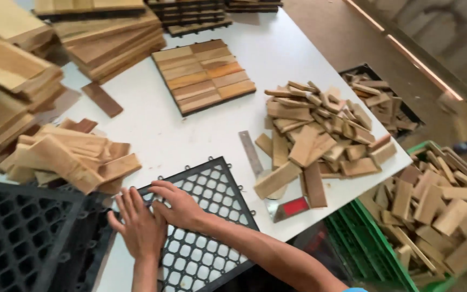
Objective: Assembling interlocking wood floor tiles by placing individual wooden slats into a plastic grid base.
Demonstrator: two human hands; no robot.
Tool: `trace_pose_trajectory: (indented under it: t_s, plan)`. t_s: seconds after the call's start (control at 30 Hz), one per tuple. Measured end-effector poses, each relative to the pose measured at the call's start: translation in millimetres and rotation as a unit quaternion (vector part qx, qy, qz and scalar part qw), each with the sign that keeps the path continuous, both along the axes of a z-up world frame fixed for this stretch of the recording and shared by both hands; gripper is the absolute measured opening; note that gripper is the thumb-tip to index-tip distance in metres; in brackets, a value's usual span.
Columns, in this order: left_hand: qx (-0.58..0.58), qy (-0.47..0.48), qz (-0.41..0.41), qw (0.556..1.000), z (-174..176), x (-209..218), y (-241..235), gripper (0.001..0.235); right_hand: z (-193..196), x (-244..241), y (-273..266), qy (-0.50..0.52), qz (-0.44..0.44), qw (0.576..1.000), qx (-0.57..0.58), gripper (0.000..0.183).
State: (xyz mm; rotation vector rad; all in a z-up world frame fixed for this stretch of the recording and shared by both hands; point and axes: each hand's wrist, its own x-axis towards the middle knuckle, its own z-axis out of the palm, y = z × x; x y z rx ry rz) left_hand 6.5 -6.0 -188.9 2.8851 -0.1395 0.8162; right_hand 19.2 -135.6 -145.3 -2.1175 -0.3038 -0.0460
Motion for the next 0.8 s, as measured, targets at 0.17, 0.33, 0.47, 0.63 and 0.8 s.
trace_pose_trajectory:
  t_s: [0.17, 0.33, 0.47, 0.63, 0.8]
  plan:
    - [-0.003, 0.039, 0.011, 0.999, 4.7, 1.2, -4.3, 0.069, 21.6, -52.5, -136.8, -0.194, -0.126, 0.96, -0.158, 0.031]
    - [-0.023, 0.055, -0.017, 0.998, 0.8, -1.1, -5.8, 0.068, 49.5, -81.6, -262.8, -0.22, -0.382, 0.808, -0.392, 0.059]
    - [0.011, 0.007, -0.06, 0.998, -4.3, -2.8, -10.7, 0.042, 26.7, -87.9, -310.5, 0.028, -0.387, 0.885, -0.257, 0.082]
    - [-0.019, 0.055, -0.1, 0.993, -8.6, -19.6, -22.1, 0.041, -4.4, -118.2, -339.2, -0.141, -0.332, 0.89, -0.279, 0.053]
    - [-0.005, 0.178, -0.092, 0.98, 7.8, -35.4, -45.3, 0.058, 41.8, -157.1, -339.7, -0.093, -0.501, 0.836, 0.204, 0.05]
